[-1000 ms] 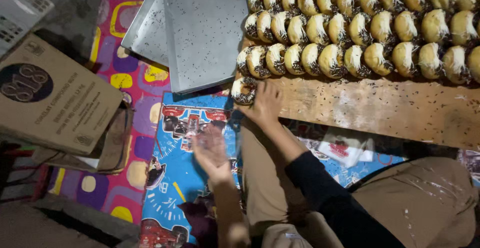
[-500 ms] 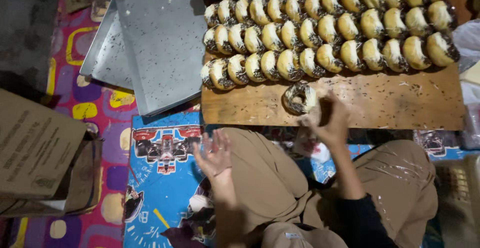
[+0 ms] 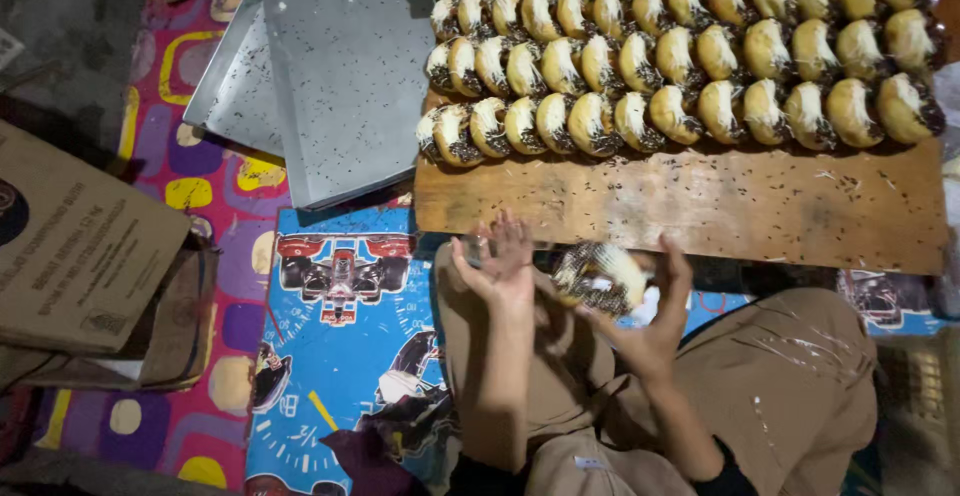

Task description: The person sits on the floor and individually wraps chocolate-frosted doughnuts in clear plastic bags. They pick each doughnut from a wooden board, place it into a bag, seal it, and then transfer the wrapped doughnut into a white plastic basket.

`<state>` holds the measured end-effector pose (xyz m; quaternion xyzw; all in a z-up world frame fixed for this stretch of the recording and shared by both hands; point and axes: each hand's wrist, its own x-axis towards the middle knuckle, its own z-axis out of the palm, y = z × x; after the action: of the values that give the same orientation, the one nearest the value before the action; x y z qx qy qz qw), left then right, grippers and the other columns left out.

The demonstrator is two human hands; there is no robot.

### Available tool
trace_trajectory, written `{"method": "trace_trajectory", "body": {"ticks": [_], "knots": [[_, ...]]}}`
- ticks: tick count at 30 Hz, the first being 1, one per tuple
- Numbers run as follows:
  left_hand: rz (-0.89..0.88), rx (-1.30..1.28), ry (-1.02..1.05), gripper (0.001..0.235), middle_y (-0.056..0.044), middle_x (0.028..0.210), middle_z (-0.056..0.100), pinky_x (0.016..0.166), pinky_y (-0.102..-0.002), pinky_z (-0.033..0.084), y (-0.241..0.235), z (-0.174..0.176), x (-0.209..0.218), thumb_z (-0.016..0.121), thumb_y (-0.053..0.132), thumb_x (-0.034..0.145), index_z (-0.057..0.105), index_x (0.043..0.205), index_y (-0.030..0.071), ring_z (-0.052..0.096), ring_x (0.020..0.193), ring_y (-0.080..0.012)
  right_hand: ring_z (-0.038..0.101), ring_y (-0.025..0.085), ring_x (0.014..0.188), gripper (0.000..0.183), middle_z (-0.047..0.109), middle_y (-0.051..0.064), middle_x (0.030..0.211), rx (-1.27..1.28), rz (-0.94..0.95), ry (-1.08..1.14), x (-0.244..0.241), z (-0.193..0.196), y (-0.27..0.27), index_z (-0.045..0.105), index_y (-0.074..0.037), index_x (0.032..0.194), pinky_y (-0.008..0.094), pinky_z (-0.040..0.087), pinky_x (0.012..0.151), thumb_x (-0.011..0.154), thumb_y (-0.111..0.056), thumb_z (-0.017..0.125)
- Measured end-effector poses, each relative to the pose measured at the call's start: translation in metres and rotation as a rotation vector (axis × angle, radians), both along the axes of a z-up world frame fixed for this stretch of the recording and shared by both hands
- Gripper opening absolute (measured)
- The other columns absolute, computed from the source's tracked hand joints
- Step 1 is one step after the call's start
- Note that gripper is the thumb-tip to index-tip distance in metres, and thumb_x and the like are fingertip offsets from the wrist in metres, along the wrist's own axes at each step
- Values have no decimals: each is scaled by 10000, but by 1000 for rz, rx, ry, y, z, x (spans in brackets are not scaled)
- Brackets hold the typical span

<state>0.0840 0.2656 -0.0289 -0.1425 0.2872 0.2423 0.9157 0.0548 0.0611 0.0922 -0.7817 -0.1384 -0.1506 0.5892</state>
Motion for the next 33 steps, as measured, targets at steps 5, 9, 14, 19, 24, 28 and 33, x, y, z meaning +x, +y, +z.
{"method": "trace_trajectory", "body": {"ticks": [5, 9, 14, 19, 24, 28, 33], "knots": [[8, 192, -193, 599, -237, 1474, 530, 1100, -674, 401, -54, -1, -8, 547, 415, 890, 528, 1398, 99, 503, 1360, -476, 674, 183, 1034, 1107, 708, 94, 1165, 24, -24, 65, -15, 16, 20, 324, -32, 1582, 303, 511, 913, 684, -164, 958], [-18, 526, -370, 663, -203, 1556, 477, 1156, -669, 372, -70, 7, -14, 507, 364, 909, 461, 1503, 75, 449, 1425, -461, 685, 173, 1063, 1073, 706, 107, 1169, -8, -72, 18, -8, 18, 27, 329, -45, 1573, 296, 539, 919, 700, -120, 950], [13, 461, -648, 503, -196, 1578, 429, 1230, -683, 337, -53, 30, -10, 492, 347, 1056, 533, 1446, 31, 393, 1475, -474, 664, 168, 1052, 1124, 674, 94, 1170, 211, -28, 109, -6, 26, 14, 284, -58, 1604, 294, 530, 901, 702, -98, 952], [-16, 712, -512, 509, -162, 1607, 440, 1246, -601, 327, -57, 57, -17, 521, 299, 982, 584, 1420, 48, 424, 1475, -455, 691, 162, 1033, 1135, 671, 98, 1156, 302, 143, 201, 4, 32, 7, 264, -65, 1614, 279, 574, 868, 705, -115, 941], [-29, 574, -476, 507, -137, 1529, 505, 1166, -632, 379, -60, 70, -13, 525, 296, 957, 593, 1394, 50, 475, 1409, -451, 717, 225, 964, 1087, 706, 170, 1165, -135, -36, -147, 4, 24, 18, 344, -55, 1534, 309, 571, 808, 657, -144, 980], [-24, 644, -208, 452, -124, 1498, 541, 1183, -679, 378, -53, 76, -8, 515, 329, 1016, 573, 1383, 71, 459, 1426, -433, 711, 229, 1069, 1082, 687, 169, 1213, -75, -51, -224, 2, 20, 15, 332, -67, 1556, 327, 601, 901, 694, -169, 978], [3, 724, -468, 525, -79, 1567, 497, 1194, -653, 388, -51, 85, -11, 516, 350, 950, 591, 1399, 88, 467, 1456, -395, 696, 205, 1107, 1101, 665, 135, 1257, 47, 130, 18, 8, 14, 1, 321, -53, 1569, 302, 576, 912, 683, -156, 966]]}}
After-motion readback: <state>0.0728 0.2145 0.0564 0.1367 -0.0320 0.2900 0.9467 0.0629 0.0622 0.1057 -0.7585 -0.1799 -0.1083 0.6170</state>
